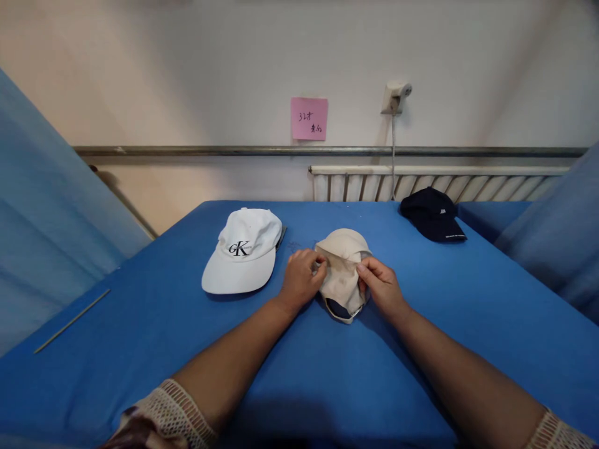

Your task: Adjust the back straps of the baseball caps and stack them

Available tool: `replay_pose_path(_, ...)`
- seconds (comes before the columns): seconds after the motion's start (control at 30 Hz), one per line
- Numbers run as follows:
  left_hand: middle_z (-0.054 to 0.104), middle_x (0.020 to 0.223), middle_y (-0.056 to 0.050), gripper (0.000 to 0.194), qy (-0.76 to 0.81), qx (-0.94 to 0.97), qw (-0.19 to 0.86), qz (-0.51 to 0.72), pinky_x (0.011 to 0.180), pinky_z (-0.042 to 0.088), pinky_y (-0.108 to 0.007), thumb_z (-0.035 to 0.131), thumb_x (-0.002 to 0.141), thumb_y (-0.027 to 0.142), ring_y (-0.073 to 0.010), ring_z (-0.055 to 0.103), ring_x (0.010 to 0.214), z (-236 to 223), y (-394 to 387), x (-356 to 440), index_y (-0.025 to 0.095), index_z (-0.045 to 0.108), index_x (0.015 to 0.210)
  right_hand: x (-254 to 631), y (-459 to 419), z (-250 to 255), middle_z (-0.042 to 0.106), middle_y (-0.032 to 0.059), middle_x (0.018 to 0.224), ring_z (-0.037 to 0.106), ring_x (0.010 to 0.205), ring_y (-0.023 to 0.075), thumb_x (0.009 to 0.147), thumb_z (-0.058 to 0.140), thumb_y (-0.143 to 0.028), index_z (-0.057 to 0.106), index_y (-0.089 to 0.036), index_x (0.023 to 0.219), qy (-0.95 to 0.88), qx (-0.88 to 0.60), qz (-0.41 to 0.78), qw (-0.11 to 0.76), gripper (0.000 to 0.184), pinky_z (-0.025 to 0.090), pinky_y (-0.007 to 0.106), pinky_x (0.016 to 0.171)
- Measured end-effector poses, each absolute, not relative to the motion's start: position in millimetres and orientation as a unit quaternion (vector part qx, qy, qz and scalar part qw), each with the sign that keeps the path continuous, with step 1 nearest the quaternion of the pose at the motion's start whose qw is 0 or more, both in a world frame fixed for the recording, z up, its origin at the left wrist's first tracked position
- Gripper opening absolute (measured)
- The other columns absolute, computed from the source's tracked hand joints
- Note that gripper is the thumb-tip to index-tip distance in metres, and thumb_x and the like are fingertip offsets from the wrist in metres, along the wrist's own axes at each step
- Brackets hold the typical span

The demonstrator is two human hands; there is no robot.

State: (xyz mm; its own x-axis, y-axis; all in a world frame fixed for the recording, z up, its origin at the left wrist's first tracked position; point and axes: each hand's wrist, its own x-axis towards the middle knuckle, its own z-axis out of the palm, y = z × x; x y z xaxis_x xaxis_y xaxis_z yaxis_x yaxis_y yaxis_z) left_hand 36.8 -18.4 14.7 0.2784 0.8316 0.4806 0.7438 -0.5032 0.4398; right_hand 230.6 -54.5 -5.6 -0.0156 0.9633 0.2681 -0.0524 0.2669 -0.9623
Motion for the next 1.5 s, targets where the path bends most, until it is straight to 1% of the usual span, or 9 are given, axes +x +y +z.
replay_pose_path(0.2, 0.07, 0.108, -0.006, 0.025, 0.488, 0.808, 0.094, 0.316, 0.092, 0.045, -0.04, 0.058, 0.083, 0.025, -0.0248, 0.061, 0.102, 10, -10, 14, 0.02, 0.065, 0.106, 233, -57, -4, 0.048, -0.0054, 0.051, 0.04, 0.047, 0.0103, 0.086, 0.058, -0.05, 0.051, -0.021, 0.067, -0.534, -0.4, 0.467, 0.581, 0.035, 0.032, 0.023, 0.049)
replay_pose_path(0.4, 0.058, 0.132, -0.012, 0.045, 0.486, 0.819, 0.113, 0.283, 0.106, 0.039, -0.045, 0.064, 0.08, 0.032, -0.0285, 0.053, 0.124, 0, -9, 15, 0.018, 0.058, 0.123, 234, -57, -4, 0.048, -0.0047, 0.051, 0.041, 0.048, 0.011, 0.086, 0.057, -0.052, 0.051, -0.021, 0.065, -0.559, -0.415, 0.444, 0.564, 0.038, 0.032, 0.024, 0.049)
replay_pose_path(0.67, 0.064, 0.115, -0.009, 0.018, 0.384, 0.847, 0.135, 0.341, 0.099, 0.043, -0.043, 0.059, 0.084, 0.03, -0.0245, 0.058, 0.11, 26, -26, 19, 0.021, 0.063, 0.099, 235, -53, -8, 0.048, -0.0045, 0.051, 0.042, 0.049, 0.0117, 0.088, 0.055, -0.05, 0.052, -0.021, 0.066, -0.579, -0.426, 0.407, 0.564, 0.037, 0.034, 0.025, 0.051)
replay_pose_path(0.9, 0.06, 0.124, -0.011, 0.047, 0.289, 0.909, 0.171, 0.247, 0.104, 0.038, -0.041, 0.072, 0.074, 0.043, -0.0283, 0.053, 0.118, 43, -44, 27, 0.021, 0.058, 0.113, 234, -54, -7, 0.048, -0.0056, 0.051, 0.041, 0.048, 0.0106, 0.087, 0.058, -0.048, 0.054, -0.021, 0.069, -0.571, -0.423, 0.413, 0.569, 0.033, 0.034, 0.025, 0.049)
replay_pose_path(1.0, 0.061, 0.122, -0.011, 0.045, 0.277, 0.921, 0.155, 0.225, 0.104, 0.037, -0.042, 0.071, 0.073, 0.032, -0.0286, 0.054, 0.115, 43, -47, 31, 0.021, 0.056, 0.115, 233, -56, -3, 0.046, -0.0059, 0.05, 0.04, 0.047, 0.0104, 0.086, 0.06, -0.049, 0.053, -0.021, 0.067, -0.562, -0.429, 0.406, 0.579, 0.035, 0.033, 0.024, 0.048)
replay_pose_path(1.1, 0.065, 0.103, -0.009, 0.022, 0.321, 0.91, 0.111, 0.235, 0.094, 0.042, -0.04, 0.057, 0.078, 0.018, -0.0251, 0.058, 0.1, 38, -46, 30, 0.02, 0.059, 0.099, 235, -55, 0, 0.046, -0.0053, 0.05, 0.041, 0.047, 0.0106, 0.086, 0.058, -0.052, 0.052, -0.021, 0.063, -0.549, -0.443, 0.381, 0.598, 0.039, 0.034, 0.025, 0.048)
replay_pose_path(1.2, 0.065, 0.093, -0.009, 0.009, 0.36, 0.887, 0.076, 0.279, 0.086, 0.044, -0.037, 0.053, 0.078, 0.018, -0.0231, 0.058, 0.09, 34, -43, 27, 0.02, 0.057, 0.087, 240, -51, -1, 0.045, -0.0048, 0.051, 0.04, 0.048, 0.0107, 0.088, 0.055, -0.052, 0.053, -0.02, 0.064, -0.532, -0.458, 0.361, 0.614, 0.04, 0.033, 0.025, 0.048)
replay_pose_path(1.43, 0.065, 0.092, -0.007, 0.011, 0.365, 0.86, 0.054, 0.352, 0.082, 0.045, -0.036, 0.056, 0.076, 0.016, -0.0202, 0.057, 0.087, 29, -41, 25, 0.021, 0.047, 0.072, 241, -48, -6, 0.058, -0.0023, 0.065, 0.052, 0.057, 0.0132, 0.081, 0.063, -0.039, 0.058, -0.021, 0.081, -0.623, -0.459, 0.337, 0.536, 0.019, 0.04, 0.025, 0.055)
replay_pose_path(1.5, 0.065, 0.089, -0.007, 0.017, 0.373, 0.848, 0.049, 0.373, 0.08, 0.045, -0.036, 0.057, 0.078, 0.018, -0.0197, 0.056, 0.084, 27, -41, 27, 0.022, 0.044, 0.068, 238, -53, -3, 0.061, -0.0009, 0.071, 0.054, 0.062, 0.0145, 0.077, 0.069, -0.038, 0.059, -0.021, 0.085, -0.672, -0.452, 0.306, 0.5, 0.021, 0.042, 0.027, 0.059)
